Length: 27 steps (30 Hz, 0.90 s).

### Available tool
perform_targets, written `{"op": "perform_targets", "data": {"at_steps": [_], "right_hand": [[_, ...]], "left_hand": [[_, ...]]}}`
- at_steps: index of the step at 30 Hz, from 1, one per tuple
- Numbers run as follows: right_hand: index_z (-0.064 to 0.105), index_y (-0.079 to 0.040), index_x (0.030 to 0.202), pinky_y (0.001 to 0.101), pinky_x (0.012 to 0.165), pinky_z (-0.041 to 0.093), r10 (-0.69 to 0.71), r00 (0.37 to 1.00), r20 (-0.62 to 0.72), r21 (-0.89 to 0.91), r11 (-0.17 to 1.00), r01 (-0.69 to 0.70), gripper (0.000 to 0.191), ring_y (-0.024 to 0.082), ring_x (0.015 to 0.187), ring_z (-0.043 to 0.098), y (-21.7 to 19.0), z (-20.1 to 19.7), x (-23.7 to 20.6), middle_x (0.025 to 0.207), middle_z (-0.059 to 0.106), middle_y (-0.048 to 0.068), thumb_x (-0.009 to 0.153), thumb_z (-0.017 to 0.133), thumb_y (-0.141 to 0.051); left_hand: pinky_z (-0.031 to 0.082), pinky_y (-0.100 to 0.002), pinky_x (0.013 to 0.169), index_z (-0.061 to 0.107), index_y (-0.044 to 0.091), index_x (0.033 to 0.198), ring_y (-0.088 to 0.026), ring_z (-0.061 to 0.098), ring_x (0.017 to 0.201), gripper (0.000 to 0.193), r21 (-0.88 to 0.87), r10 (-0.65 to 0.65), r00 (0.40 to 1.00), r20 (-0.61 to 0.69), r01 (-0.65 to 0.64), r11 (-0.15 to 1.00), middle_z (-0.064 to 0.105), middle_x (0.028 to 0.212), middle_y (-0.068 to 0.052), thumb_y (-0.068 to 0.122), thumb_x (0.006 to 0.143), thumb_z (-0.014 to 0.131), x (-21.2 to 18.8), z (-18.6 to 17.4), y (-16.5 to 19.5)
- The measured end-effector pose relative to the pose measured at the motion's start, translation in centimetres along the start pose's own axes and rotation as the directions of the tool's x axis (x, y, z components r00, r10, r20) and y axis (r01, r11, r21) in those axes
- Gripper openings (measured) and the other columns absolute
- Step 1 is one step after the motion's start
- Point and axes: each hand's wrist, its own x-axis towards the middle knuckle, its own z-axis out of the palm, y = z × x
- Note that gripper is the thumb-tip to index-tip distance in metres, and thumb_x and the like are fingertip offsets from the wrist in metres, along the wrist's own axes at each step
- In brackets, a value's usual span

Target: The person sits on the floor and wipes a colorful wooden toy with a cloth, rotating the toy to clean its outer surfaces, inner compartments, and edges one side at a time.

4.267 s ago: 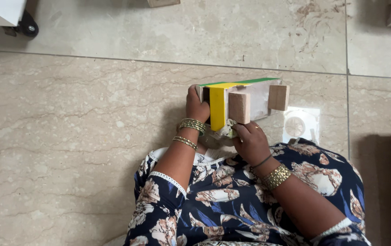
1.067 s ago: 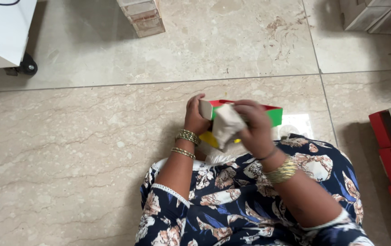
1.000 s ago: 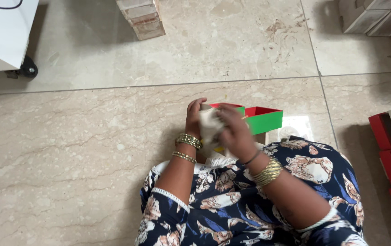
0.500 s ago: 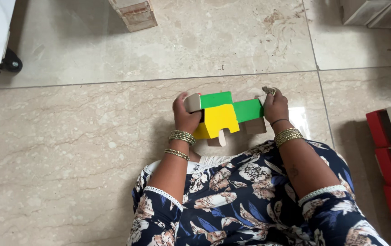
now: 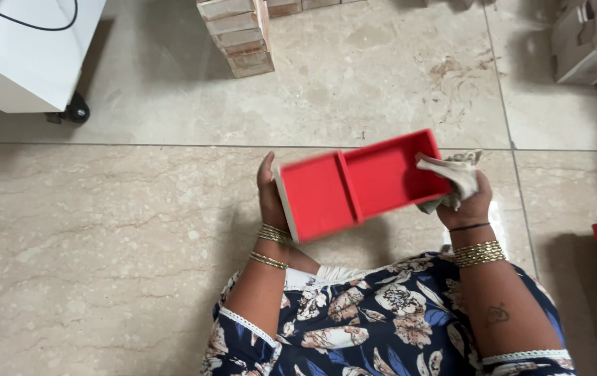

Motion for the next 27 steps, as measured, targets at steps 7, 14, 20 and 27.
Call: {"op": "perform_targets", "data": {"at_steps": [7, 14, 20, 27], "right_hand": [[0.065, -0.011, 0.117, 0.0379, 0.095, 0.055, 0.06, 0.995, -0.08, -0.028, 0.998, -0.062, 0.029, 0.023, 0.102, 0.068, 1.2, -3.1, 1.8, 0.107, 0.072, 0.005, 0.101, 0.054, -0.033], [0.065, -0.01, 0.115, 0.0397, 0.093, 0.054, 0.061, 0.988, -0.144, -0.076, 0.994, -0.072, 0.03, 0.025, 0.102, 0.068, 2.0, -2.2, 2.1, 0.11, 0.072, 0.006, 0.099, 0.056, -0.034], [0.066, -0.009, 0.109, 0.0421, 0.084, 0.057, 0.154, 0.96, -0.233, -0.099, 0.978, -0.181, 0.036, 0.027, 0.092, 0.069, 2.6, -1.0, 2.2, 0.102, 0.072, 0.008, 0.096, 0.05, -0.039], [0.055, -0.008, 0.119, 0.0419, 0.063, 0.051, -0.254, 0.931, -0.263, -0.488, 0.867, 0.099, 0.025, 0.028, 0.083, 0.066, 2.4, -0.1, 0.7, 0.102, 0.068, 0.011, 0.102, 0.057, -0.027]], "left_hand": [[0.055, -0.041, 0.096, 0.059, 0.006, 0.137, -0.028, 0.068, 0.112, 0.091, 0.221, -0.447, 0.881, -0.153, 0.472, 0.854, 0.068, 0.129, -0.018, 0.076, 0.094, 0.02, 0.6, -0.9, -2.8], [0.054, -0.039, 0.091, 0.056, 0.0, 0.134, -0.024, 0.064, 0.108, 0.066, 0.262, -0.226, 0.97, -0.095, 0.243, 0.934, 0.066, 0.119, -0.014, 0.059, 0.107, 0.045, 0.4, -1.7, -2.5], [0.054, -0.033, 0.098, 0.052, 0.007, 0.137, -0.014, 0.063, 0.114, 0.049, 0.431, 0.03, 0.996, 0.086, -0.064, 0.9, 0.065, 0.125, -0.004, 0.008, 0.09, 0.067, -1.1, -1.7, -3.3], [0.052, -0.032, 0.104, 0.055, 0.002, 0.128, -0.016, 0.063, 0.117, 0.057, 0.454, 0.181, 0.934, 0.307, -0.311, 0.835, 0.066, 0.122, -0.005, -0.014, 0.074, 0.059, -3.7, -0.2, -2.7]]}}
